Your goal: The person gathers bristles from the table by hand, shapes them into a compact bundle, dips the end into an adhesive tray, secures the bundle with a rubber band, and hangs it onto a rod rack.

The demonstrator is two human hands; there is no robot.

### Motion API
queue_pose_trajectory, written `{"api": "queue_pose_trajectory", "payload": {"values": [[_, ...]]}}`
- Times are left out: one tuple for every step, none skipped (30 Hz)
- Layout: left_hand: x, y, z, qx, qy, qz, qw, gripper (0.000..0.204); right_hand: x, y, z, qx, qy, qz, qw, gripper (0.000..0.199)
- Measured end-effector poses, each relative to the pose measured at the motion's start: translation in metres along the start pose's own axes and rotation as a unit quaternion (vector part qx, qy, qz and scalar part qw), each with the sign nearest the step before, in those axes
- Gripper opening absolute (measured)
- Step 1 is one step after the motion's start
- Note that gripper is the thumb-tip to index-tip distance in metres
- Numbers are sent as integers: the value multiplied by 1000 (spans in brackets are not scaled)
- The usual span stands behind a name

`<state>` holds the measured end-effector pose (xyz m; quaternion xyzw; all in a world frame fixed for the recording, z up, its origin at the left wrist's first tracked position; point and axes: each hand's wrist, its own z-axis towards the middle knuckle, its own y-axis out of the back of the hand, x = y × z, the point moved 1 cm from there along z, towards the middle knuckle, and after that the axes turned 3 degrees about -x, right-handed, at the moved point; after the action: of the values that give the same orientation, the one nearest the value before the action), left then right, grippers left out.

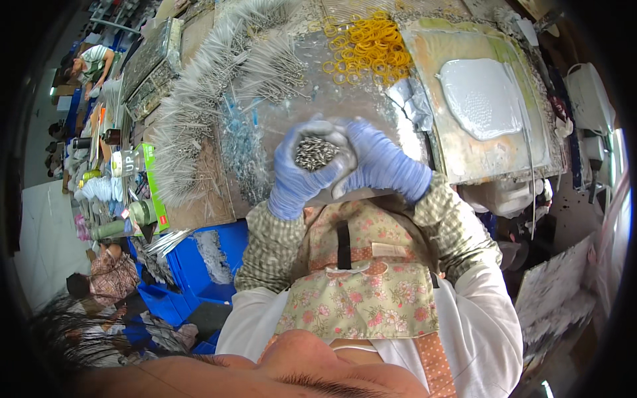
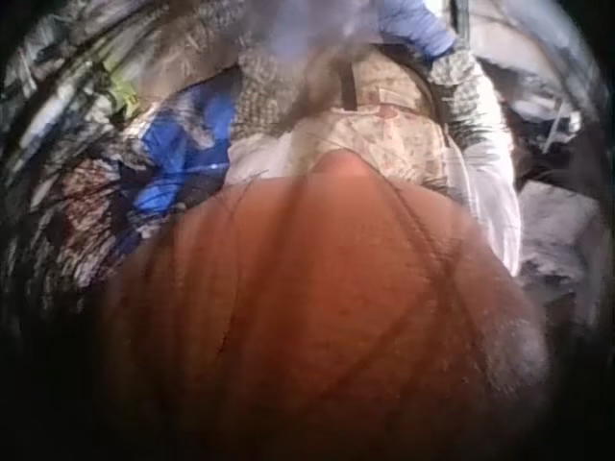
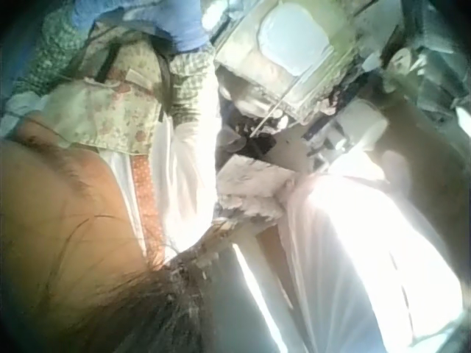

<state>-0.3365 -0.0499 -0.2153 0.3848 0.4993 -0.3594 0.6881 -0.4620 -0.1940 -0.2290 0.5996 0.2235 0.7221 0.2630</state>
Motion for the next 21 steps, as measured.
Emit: {"api": "queue_pose_trajectory", "payload": {"values": [[0,-3,-3,-59,-81,27,995,71,7,-2,-5,-104,-14,18,994,104],[0,-7,-5,-122,-163,56,978,71,12,0,-6,-204,-24,35,978,103],[13,-19,-9,-146,-178,27,973,86,5,-16,-8,-229,1,14,973,98],[26,-20,-14,-143,-179,26,973,86,-12,-27,-13,-232,-1,13,973,98],[40,-20,-19,-109,-97,33,989,94,-30,-37,-18,-169,-19,-49,984,96],[51,-20,-21,-75,-15,41,996,102,-42,-41,-18,-106,-36,-111,987,94],[55,-21,-24,-74,-15,41,996,102,-25,-35,-16,-127,-49,-106,985,89],[59,-25,-27,-90,0,20,996,107,-23,-39,-11,-128,-50,-106,985,89],[62,-29,-30,-106,15,-1,994,112,-21,-43,-7,-144,-51,-58,987,88],[66,-30,-31,-123,29,-21,992,117,-23,-44,-4,-160,-50,-12,986,87],[69,-26,-34,-81,34,-46,995,120,-22,-43,-5,-147,-65,45,986,87],[73,-21,-35,-82,33,-44,995,120,-25,-37,-5,-147,-63,45,986,87],[68,-17,-35,-57,15,-58,997,121,-18,-22,-2,-47,-90,87,991,89],[57,-12,-34,-32,-3,-73,997,121,-9,-7,0,54,-118,129,983,92],[19,-8,-24,-10,141,-287,947,118,2,0,-1,30,-68,188,979,98],[19,-4,-26,-14,142,-285,948,118,5,-4,-1,33,-66,190,979,98],[20,0,-27,-40,67,-188,979,116,8,-6,-1,-21,-71,155,985,101],[24,-1,-30,-64,-11,-93,994,113,11,-8,-3,-76,-76,119,987,105],[28,-3,-28,-99,-89,3,991,110,10,-12,-9,-148,-39,43,987,109],[33,-7,-28,-103,-90,4,991,110,-4,-21,-11,-145,-35,42,988,109],[39,-13,-29,-81,-66,57,993,111,-22,-33,-13,-103,-48,-35,993,107]]}}
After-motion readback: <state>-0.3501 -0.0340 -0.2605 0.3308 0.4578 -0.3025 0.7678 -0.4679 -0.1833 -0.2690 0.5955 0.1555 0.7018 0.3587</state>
